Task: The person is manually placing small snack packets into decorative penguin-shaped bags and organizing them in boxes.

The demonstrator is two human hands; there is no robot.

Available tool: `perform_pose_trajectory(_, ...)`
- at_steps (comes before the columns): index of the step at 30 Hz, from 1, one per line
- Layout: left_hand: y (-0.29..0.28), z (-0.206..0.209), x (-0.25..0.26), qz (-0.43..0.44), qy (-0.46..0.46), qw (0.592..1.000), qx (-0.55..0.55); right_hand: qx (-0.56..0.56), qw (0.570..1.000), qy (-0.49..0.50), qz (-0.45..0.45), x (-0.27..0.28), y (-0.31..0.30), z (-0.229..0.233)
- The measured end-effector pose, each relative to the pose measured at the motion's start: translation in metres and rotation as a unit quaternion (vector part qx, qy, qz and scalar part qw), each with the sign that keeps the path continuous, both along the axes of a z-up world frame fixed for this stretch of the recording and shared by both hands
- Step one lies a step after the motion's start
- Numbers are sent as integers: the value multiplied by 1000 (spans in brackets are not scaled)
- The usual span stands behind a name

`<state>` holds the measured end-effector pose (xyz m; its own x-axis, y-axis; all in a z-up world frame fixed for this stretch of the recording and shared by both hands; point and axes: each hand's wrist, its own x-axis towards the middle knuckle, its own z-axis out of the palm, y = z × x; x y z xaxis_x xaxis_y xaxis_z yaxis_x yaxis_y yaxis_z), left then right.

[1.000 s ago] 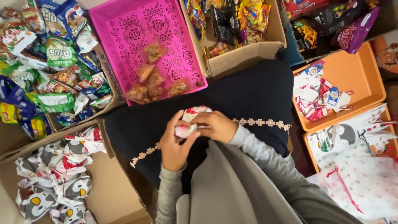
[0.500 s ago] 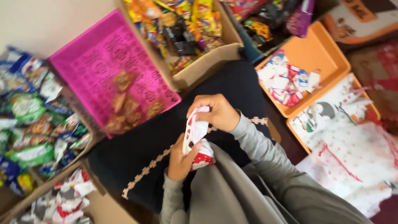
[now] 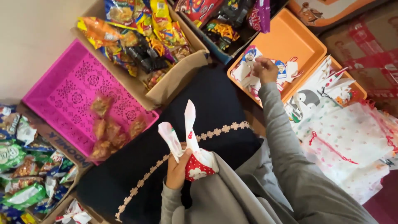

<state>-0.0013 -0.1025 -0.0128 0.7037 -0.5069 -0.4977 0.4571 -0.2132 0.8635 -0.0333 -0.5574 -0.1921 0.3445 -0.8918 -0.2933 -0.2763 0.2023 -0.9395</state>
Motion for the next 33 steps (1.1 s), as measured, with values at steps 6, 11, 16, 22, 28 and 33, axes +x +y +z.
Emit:
perform_pose_trajectory(6, -44, -1, 10, -20, 4, 1000, 16, -135, 981, 136, -9, 23, -29, -22)
perform_pose_trajectory(11, -55, -29, 48, 167, 15, 985, 49, -193, 963, 173, 77, 32, -36, -32)
perform_pose_trajectory(16, -70, 4, 70, 172, -43, 982, 62, -173, 982, 61, 51, 7, -16, 16)
perform_pose_trajectory(22, -126, 20, 53, 47, -32, 998, 9, -300, 949, 56, 79, -57, -32, 17)
perform_pose_trajectory(28, -152, 35, 43, -31, -55, 997, -39, -80, 989, -112, 46, -54, -3, 75)
perform_pose_trajectory(33, -151, 41, 50, -32, -51, 997, -56, 117, 956, -264, 49, -37, 35, 97)
